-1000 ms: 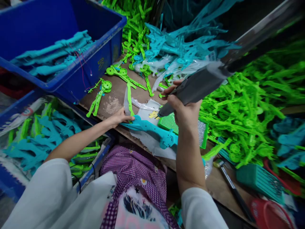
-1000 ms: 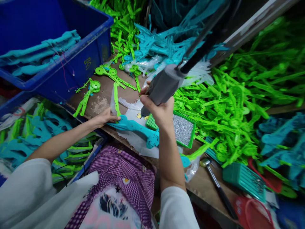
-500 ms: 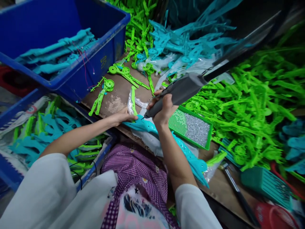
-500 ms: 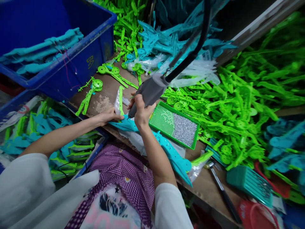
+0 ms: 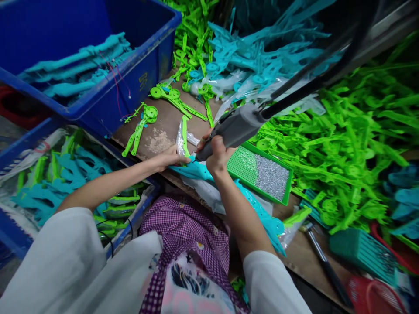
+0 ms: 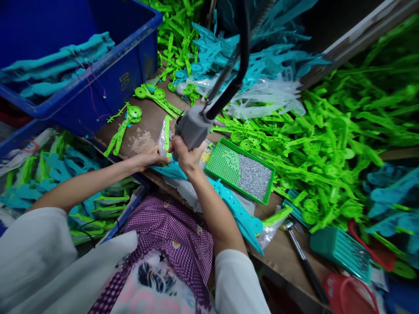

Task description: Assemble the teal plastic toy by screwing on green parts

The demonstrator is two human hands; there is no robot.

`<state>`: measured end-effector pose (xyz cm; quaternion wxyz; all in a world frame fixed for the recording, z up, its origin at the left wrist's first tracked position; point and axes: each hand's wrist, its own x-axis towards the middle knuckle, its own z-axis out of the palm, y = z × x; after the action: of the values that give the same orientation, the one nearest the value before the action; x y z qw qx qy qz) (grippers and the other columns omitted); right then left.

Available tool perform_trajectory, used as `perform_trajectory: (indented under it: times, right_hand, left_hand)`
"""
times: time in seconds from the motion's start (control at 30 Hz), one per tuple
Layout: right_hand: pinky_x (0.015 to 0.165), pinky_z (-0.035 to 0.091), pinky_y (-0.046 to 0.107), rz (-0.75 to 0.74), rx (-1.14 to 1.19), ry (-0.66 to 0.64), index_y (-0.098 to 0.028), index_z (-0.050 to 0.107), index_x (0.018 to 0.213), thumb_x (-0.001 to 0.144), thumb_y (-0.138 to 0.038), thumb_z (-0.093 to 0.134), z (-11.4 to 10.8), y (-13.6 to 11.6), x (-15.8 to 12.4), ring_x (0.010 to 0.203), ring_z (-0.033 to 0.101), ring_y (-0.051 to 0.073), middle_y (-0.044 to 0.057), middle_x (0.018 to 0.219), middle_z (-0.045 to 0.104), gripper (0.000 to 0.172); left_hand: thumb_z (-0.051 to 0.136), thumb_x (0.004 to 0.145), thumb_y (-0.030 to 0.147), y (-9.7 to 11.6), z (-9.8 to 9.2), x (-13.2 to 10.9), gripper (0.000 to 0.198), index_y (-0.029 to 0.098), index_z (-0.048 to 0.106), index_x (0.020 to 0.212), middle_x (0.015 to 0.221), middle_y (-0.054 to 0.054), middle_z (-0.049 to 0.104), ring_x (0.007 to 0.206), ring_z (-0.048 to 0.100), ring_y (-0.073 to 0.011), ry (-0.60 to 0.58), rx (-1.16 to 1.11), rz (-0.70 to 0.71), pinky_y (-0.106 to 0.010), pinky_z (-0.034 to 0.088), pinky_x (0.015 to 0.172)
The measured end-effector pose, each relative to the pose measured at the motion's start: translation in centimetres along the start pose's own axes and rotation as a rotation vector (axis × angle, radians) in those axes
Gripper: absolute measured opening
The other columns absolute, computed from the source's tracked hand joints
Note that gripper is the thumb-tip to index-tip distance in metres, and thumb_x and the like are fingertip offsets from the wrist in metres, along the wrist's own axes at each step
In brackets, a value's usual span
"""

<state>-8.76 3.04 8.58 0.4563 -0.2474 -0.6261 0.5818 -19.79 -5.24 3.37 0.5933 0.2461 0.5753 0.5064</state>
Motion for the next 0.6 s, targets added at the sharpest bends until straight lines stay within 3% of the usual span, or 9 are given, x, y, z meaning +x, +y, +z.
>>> perform_trajectory:
  times: [0.2, 0.4, 0.47, 0.6]
  right_hand:
    - [0.043, 0.047, 0.028, -0.034, -0.017, -0.141, -0.022, 0.054, 0.057, 0.072, -0.058, 0.058, -0.2, 0.3, -0.3, 0.042, 0.053, 0.013, -0.003, 0.047, 0.054, 0.039]
    - [0.051, 0.052, 0.032, -0.056, -0.019, -0.099, -0.024, 0.054, 0.065, 0.067, -0.071, 0.058, -0.4, 0.6, -1.3, 0.048, 0.057, 0.014, -0.003, 0.051, 0.054, 0.047]
    - [0.048, 0.05, 0.031, -0.05, -0.003, -0.026, -0.025, 0.056, 0.071, 0.067, -0.076, 0.054, -0.5, 0.2, -1.0, 0.048, 0.056, 0.015, -0.004, 0.05, 0.052, 0.052]
    - [0.044, 0.045, 0.03, -0.127, -0.036, 0.252, -0.023, 0.061, 0.086, 0.081, -0.074, 0.034, -1.9, -1.4, 1.2, 0.045, 0.055, 0.015, -0.003, 0.051, 0.047, 0.059]
  left_hand:
    - [0.083, 0.054, 0.024, -0.4, 0.0, 0.0, 0.047, 0.018, 0.051, 0.087, 0.071, 0.004, 0.058, 0.062, 0.055, -0.0115, 0.027, 0.017, -0.001, -0.024, 0.042, 0.054]
    - [0.083, 0.055, 0.028, -0.6, -0.2, 0.1, 0.048, 0.017, 0.051, 0.089, 0.072, 0.003, 0.058, 0.063, 0.056, -0.0117, 0.021, 0.041, 0.029, -0.024, 0.041, 0.055]
    - [0.083, 0.057, 0.028, -0.6, -0.2, 0.2, 0.047, 0.017, 0.052, 0.091, 0.073, 0.003, 0.06, 0.064, 0.056, -0.0122, 0.038, 0.046, 0.011, -0.025, 0.042, 0.056]
    - [0.083, 0.06, 0.025, -0.4, -0.3, 0.3, 0.044, 0.016, 0.054, 0.092, 0.079, -0.001, 0.064, 0.069, 0.06, -0.0135, 0.016, 0.025, -0.023, -0.028, 0.046, 0.063]
